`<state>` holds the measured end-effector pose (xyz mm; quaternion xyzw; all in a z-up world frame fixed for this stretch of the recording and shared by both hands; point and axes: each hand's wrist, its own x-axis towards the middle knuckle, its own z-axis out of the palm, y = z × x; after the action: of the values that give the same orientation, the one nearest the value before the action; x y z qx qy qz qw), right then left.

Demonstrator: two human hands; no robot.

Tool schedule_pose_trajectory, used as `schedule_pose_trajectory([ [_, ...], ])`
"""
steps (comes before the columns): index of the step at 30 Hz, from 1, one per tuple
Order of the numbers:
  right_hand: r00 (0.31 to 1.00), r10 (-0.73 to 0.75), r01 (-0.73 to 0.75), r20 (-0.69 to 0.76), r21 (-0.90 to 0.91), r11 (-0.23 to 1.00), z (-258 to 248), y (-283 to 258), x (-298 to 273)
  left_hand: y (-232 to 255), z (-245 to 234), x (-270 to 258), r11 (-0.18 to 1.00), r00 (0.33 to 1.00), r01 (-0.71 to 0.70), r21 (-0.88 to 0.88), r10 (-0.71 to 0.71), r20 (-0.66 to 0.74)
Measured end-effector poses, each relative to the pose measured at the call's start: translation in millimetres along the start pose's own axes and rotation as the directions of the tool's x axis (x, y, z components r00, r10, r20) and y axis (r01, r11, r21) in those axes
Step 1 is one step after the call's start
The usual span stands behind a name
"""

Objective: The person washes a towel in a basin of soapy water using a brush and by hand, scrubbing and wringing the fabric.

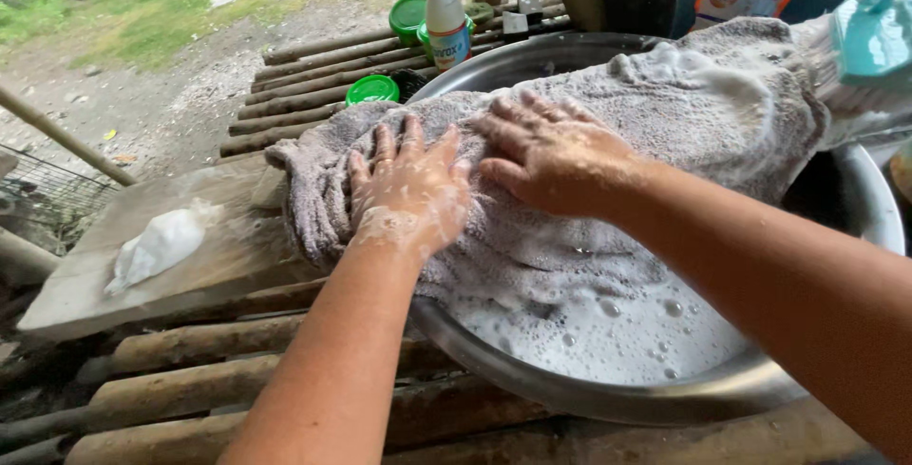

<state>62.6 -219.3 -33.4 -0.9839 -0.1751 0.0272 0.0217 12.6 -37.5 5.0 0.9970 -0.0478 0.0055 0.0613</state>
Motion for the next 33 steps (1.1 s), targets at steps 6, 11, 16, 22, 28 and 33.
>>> schedule_pose_trajectory([
  [6, 0.952, -0.305, 0.159, -0.037, -0.789, 0.593, -10.7, 96.8, 13.7, 4.7, -4.8, -2.7, 0.996, 0.997, 0.076, -0.054, -0.074, 0.027],
  [11, 0.961, 0.274, -0.275, 0.034, 0.000, 0.962, -18.6, 66.3, 12.8, 30.2, -0.6, 3.9, 1.000, 0.999, 0.012, -0.029, -0.013, -0.037],
  [16, 0.991, 0.005, -0.009, -0.130, -0.031, 0.999, 0.0, 41.8, -41.3, 32.0, -1.1, 9.5, 0.992, 1.000, 0.001, -0.128, -0.004, -0.022],
  [22, 0.976, 0.211, -0.205, -0.048, 0.104, 0.973, -20.7, 53.5, -41.7, 34.5, 27.6, 39.6, 0.999, 0.978, 0.000, -0.034, -0.007, -0.210],
  [28, 0.906, -0.248, 0.363, -0.343, 0.329, 0.871, -2.9, 28.4, -11.2, 19.7, 19.3, 55.6, 0.676, 0.973, -0.149, -0.722, -0.030, -0.229],
  [33, 0.999, 0.042, -0.042, -0.003, -0.076, 0.996, -16.6, 98.3, -10.0, 21.2, 0.7, 23.8, 0.672, 0.970, 0.005, -0.741, -0.182, -0.158],
])
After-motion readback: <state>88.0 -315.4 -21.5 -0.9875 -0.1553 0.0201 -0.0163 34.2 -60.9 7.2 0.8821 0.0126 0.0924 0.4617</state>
